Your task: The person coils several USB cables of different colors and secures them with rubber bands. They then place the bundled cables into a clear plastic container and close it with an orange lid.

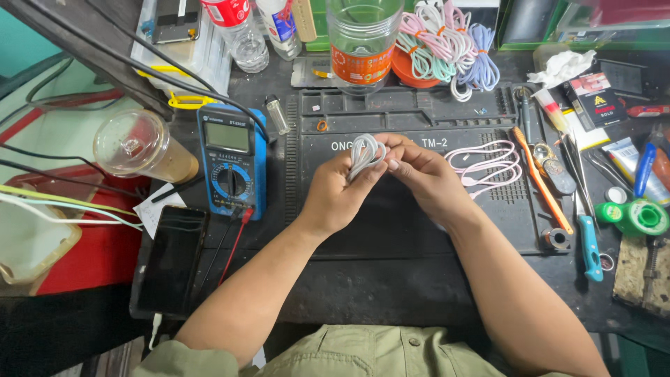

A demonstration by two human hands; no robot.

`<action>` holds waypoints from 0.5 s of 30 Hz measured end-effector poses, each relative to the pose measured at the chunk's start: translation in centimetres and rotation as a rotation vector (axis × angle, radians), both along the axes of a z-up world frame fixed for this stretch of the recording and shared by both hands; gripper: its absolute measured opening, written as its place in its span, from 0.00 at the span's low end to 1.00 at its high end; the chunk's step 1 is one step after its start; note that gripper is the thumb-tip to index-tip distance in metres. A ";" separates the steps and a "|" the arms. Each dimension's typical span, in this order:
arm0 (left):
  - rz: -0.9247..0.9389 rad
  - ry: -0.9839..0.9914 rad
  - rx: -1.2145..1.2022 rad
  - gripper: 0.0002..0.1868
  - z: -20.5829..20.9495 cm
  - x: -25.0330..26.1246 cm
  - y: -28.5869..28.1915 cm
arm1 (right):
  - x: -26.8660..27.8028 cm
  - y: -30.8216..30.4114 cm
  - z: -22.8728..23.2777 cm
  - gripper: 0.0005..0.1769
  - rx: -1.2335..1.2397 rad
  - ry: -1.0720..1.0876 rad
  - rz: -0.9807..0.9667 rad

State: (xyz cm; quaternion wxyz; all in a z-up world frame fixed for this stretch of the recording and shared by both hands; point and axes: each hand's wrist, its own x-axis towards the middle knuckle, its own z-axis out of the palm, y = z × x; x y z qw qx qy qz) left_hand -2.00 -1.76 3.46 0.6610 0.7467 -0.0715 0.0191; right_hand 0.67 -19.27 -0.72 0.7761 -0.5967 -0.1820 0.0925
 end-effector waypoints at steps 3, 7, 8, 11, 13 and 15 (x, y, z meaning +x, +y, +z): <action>0.023 -0.123 0.092 0.15 -0.5 0.4 -0.2 | 0.5 -0.4 -1.2 0.09 0.020 -0.002 -0.038; 0.073 -0.321 0.203 0.13 -1.0 0.9 -0.3 | 0.7 -0.7 -1.3 0.09 -0.009 -0.010 -0.039; 0.106 -0.427 0.256 0.11 -1.1 1.0 -0.2 | 0.4 -0.7 -1.1 0.10 -0.032 -0.011 -0.014; 0.174 -0.635 0.364 0.08 -1.3 0.9 0.1 | -0.3 -0.2 1.0 0.12 -0.103 -0.048 0.063; 0.210 -0.738 0.419 0.07 -1.4 0.7 0.3 | -0.7 -0.1 2.3 0.13 -0.152 -0.083 0.115; 0.247 -0.741 0.407 0.07 -1.3 0.6 0.5 | -0.8 -0.1 3.3 0.13 -0.299 -0.198 0.110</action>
